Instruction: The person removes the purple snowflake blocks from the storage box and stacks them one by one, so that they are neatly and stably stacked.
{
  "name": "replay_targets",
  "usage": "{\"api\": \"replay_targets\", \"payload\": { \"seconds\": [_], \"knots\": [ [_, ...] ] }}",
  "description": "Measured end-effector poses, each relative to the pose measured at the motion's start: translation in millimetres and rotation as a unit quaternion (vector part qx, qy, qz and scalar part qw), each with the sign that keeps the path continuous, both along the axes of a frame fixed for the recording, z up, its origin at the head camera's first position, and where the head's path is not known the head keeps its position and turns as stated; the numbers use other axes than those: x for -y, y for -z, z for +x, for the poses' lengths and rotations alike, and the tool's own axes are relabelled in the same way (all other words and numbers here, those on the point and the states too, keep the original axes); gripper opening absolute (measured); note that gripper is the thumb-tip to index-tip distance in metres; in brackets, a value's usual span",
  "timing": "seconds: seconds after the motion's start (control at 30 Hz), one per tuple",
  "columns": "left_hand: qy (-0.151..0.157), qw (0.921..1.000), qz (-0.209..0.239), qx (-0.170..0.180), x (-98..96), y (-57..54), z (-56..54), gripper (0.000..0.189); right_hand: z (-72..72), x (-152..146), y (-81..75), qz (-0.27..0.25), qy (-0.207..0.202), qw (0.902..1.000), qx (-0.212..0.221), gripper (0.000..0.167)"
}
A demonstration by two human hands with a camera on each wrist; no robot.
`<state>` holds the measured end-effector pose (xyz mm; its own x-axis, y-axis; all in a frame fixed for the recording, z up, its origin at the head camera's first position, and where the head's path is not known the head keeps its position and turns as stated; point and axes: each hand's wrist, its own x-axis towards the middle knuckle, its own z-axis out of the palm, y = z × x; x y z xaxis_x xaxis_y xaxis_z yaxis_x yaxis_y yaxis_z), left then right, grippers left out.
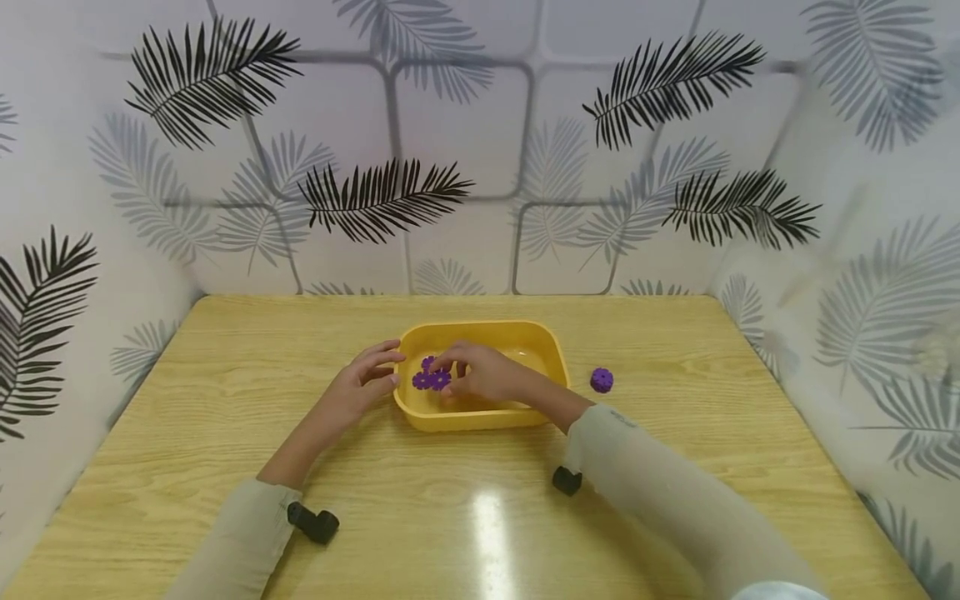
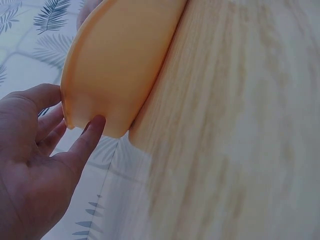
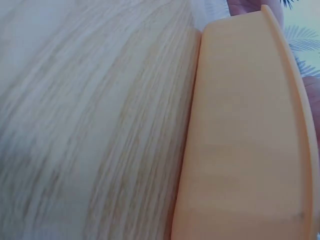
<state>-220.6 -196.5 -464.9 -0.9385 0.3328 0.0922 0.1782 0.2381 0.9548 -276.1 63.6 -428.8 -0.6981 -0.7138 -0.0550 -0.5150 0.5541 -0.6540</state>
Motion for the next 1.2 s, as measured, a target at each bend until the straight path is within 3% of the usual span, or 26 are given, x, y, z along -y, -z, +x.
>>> {"api": "replay_targets", "payload": {
  "seconds": [0.33,0.57,1.2],
  "knots": [
    [-0.001,1.0000,0.001,0.003,0.5,-1.5,0.9,0.042,4.1,-21,-7.3,-0.014,0.029,0.9994,-0.015,0.037],
    [-0.003,1.0000,-0.001,0.003,0.9,-2.2,2.6,0.042,2.4,-41,-11.5,-0.052,0.026,0.9983,-0.010,0.040],
    [-0.004,0.9999,0.003,0.009,0.3,-2.4,0.8,0.042,2.2,-98,-32.4,-0.080,0.099,0.9903,-0.055,0.040]
  ]
}}
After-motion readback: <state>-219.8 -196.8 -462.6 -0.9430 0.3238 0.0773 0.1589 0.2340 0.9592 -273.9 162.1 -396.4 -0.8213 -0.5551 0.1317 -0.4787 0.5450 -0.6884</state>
